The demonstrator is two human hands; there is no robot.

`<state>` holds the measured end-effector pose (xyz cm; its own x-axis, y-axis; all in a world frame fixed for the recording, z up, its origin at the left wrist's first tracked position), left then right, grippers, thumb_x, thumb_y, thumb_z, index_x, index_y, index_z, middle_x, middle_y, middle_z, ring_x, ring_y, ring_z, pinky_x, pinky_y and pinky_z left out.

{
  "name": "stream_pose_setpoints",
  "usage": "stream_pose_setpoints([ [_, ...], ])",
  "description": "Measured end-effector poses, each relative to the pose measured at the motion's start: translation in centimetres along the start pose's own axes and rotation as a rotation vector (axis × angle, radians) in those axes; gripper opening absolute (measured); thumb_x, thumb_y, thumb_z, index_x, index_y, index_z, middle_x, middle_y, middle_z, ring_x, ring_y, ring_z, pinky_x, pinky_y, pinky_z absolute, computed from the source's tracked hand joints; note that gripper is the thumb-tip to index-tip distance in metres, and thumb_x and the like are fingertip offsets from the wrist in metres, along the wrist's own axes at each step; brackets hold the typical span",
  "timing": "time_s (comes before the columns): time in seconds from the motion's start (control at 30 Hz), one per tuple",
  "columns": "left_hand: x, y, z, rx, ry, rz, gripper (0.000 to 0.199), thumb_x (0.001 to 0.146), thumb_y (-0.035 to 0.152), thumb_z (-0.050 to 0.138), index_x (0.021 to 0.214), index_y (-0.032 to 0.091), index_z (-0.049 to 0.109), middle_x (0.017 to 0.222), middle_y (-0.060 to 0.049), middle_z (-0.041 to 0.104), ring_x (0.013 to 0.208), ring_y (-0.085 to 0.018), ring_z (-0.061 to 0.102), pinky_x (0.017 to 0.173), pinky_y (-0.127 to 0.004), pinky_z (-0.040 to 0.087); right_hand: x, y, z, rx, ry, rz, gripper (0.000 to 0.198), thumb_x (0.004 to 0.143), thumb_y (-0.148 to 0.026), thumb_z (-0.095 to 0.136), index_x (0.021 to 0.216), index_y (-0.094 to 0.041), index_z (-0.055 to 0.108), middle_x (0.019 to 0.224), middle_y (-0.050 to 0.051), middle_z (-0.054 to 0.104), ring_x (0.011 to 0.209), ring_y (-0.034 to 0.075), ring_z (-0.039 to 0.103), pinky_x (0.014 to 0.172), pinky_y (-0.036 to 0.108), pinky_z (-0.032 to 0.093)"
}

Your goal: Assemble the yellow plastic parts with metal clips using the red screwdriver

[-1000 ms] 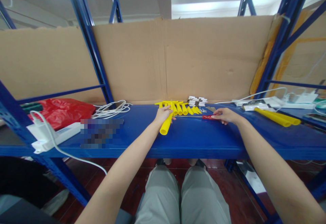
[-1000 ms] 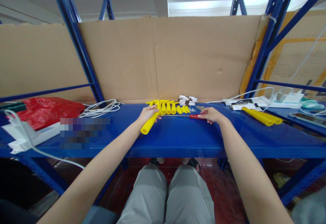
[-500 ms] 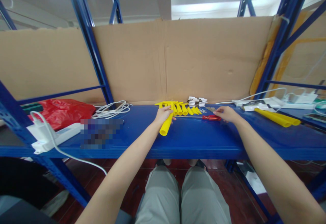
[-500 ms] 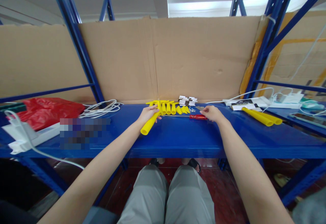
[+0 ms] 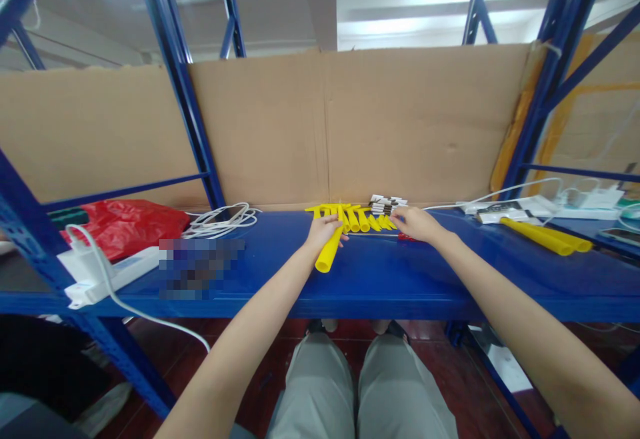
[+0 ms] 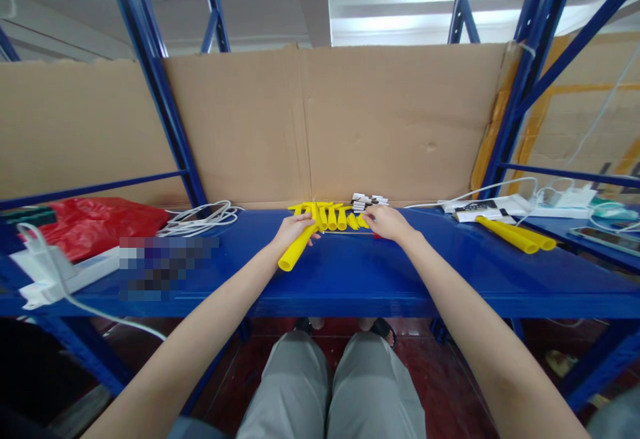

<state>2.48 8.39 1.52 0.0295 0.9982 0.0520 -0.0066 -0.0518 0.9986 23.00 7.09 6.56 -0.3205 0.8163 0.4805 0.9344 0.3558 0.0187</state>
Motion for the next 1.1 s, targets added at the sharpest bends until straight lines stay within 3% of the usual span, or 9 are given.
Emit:
stream_pose_setpoints([
  [0.1, 0.1, 0.2, 0.0, -0.016, -0.006, 0.012, 0.036, 0.085, 0.005, 0.054, 0.121, 0.005, 0.059, 0.082, -0.010, 0.071, 0.045, -0.012, 0.062, 0.038, -0.019, 0.046, 1.4, -3.0, -0.2, -0.005, -0.025, -0.033, 0.025, 0.092, -0.023, 0.046, 0.084, -0.018, 0.069, 0.089, 0.009, 0.073, 0.083, 0.019, 0.066, 0.070, 0.025, 0.041],
  [0.2, 0.2, 0.2, 0.0, -0.014, -0.010, 0.013, 0.034, 0.085, 0.008, 0.055, 0.119, 0.005, 0.061, 0.077, -0.008, 0.070, 0.047, -0.013, 0.063, 0.040, -0.020, 0.048, 2.0, -5.6, -0.6, 0.038, 0.069, -0.053, 0.029, 0.097, -0.026, 0.041, 0.095, -0.017, 0.069, 0.099, 0.011, 0.073, 0.090, 0.020, 0.066, 0.075, 0.026, 0.041],
  [0.47, 0.8, 0.1, 0.0, -0.041, -0.009, 0.042, 0.037, 0.082, 0.009, 0.056, 0.118, 0.006, 0.062, 0.078, -0.008, 0.069, 0.052, -0.015, 0.065, 0.044, -0.023, 0.052, -0.4, -10.8, 2.2, 0.067, -0.004, -0.247, 0.035, 0.100, -0.033, 0.036, 0.105, -0.018, 0.067, 0.109, 0.012, 0.071, 0.096, 0.023, 0.067, 0.080, 0.031, 0.045],
  [0.6, 1.3, 0.1, -0.1, -0.042, 0.004, 0.088, 0.040, 0.076, 0.013, 0.062, 0.115, 0.010, 0.066, 0.086, -0.009, 0.071, 0.058, -0.018, 0.067, 0.051, -0.028, 0.057, -0.9, -11.2, 2.0, 0.106, -0.002, -0.248, 0.036, 0.100, -0.038, 0.035, 0.110, -0.018, 0.065, 0.109, 0.012, 0.072, 0.094, 0.024, 0.067, 0.078, 0.033, 0.046],
  [0.9, -0.3, 0.9, 0.4, -0.027, 0.014, 0.078, 0.047, 0.075, 0.002, 0.056, 0.120, 0.009, 0.065, 0.093, -0.008, 0.074, 0.069, -0.018, 0.069, 0.068, -0.032, 0.059, -1.1, -11.3, 1.7, 0.143, 0.022, -0.257, 0.034, 0.099, -0.037, 0.038, 0.112, -0.018, 0.065, 0.106, 0.011, 0.072, 0.093, 0.024, 0.067, 0.078, 0.032, 0.046],
  [1.1, -0.2, 2.2, 0.2, 0.035, 0.021, 0.262, 0.040, 0.075, 0.006, 0.062, 0.113, 0.012, 0.069, 0.112, -0.009, 0.071, 0.091, -0.019, 0.069, 0.082, -0.030, 0.056, -1.1, -11.6, 1.6, 0.113, 0.034, -0.282, 0.035, 0.099, -0.034, 0.037, 0.107, -0.017, 0.067, 0.101, 0.013, 0.072, 0.089, 0.024, 0.067, 0.076, 0.032, 0.045],
])
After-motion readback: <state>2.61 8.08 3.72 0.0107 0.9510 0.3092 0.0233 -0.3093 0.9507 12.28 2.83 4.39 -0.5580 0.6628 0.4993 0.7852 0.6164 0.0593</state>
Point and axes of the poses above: each hand's wrist, its own x-axis towards the middle knuckle, its own z-axis out of the palm, y = z × x, the point moved 10 cm from there along x, towards the middle knuckle
